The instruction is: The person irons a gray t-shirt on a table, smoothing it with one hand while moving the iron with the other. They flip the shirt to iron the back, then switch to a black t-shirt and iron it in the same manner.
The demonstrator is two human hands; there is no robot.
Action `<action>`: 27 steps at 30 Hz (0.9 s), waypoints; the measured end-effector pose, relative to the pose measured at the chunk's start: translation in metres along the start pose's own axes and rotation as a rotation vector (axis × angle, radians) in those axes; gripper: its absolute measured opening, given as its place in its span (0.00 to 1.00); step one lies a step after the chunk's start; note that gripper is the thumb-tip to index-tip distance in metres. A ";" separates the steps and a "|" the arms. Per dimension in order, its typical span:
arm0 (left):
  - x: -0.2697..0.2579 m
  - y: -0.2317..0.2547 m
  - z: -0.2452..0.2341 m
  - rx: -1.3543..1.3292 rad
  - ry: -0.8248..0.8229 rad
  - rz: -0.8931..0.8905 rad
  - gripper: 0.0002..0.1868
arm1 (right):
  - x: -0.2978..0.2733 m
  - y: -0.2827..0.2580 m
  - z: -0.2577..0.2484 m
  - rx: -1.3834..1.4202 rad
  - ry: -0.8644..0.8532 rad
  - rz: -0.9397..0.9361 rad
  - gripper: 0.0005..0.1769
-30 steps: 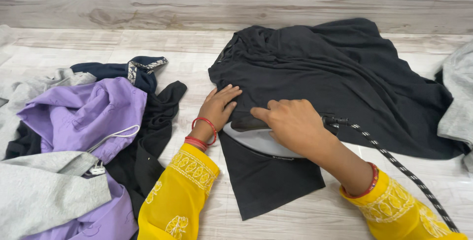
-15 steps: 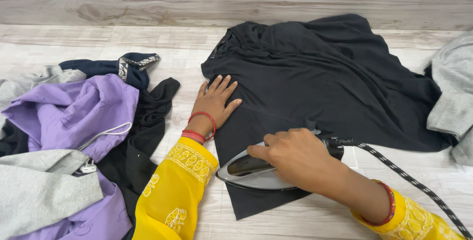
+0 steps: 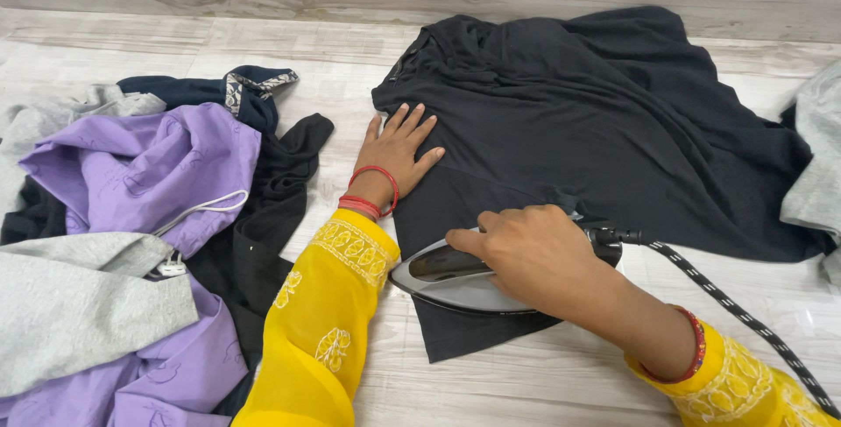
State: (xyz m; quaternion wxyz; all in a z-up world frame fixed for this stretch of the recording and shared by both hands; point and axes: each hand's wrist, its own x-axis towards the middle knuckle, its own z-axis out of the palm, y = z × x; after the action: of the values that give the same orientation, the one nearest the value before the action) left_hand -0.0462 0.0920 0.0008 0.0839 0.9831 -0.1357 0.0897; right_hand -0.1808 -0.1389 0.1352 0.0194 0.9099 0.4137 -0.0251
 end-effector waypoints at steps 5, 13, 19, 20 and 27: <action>0.001 -0.002 0.004 0.010 0.006 -0.001 0.36 | 0.022 0.011 -0.002 -0.026 0.055 0.149 0.32; 0.002 -0.001 0.003 0.001 0.001 -0.005 0.36 | -0.007 -0.009 0.002 0.043 0.084 -0.123 0.25; 0.002 -0.002 0.004 0.004 -0.016 -0.014 0.36 | -0.024 -0.015 -0.020 0.171 -0.191 -0.248 0.31; 0.001 -0.001 0.005 -0.002 -0.022 -0.016 0.36 | -0.024 -0.013 -0.022 0.204 -0.268 -0.237 0.32; -0.007 0.017 0.003 0.210 0.187 0.035 0.33 | -0.023 0.063 -0.037 0.092 -0.057 0.366 0.36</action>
State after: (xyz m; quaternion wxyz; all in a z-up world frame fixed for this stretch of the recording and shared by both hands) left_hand -0.0571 0.0766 -0.0014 -0.0090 0.9713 -0.1342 0.1961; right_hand -0.1473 -0.1956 0.1741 -0.0063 0.9688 0.2390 -0.0658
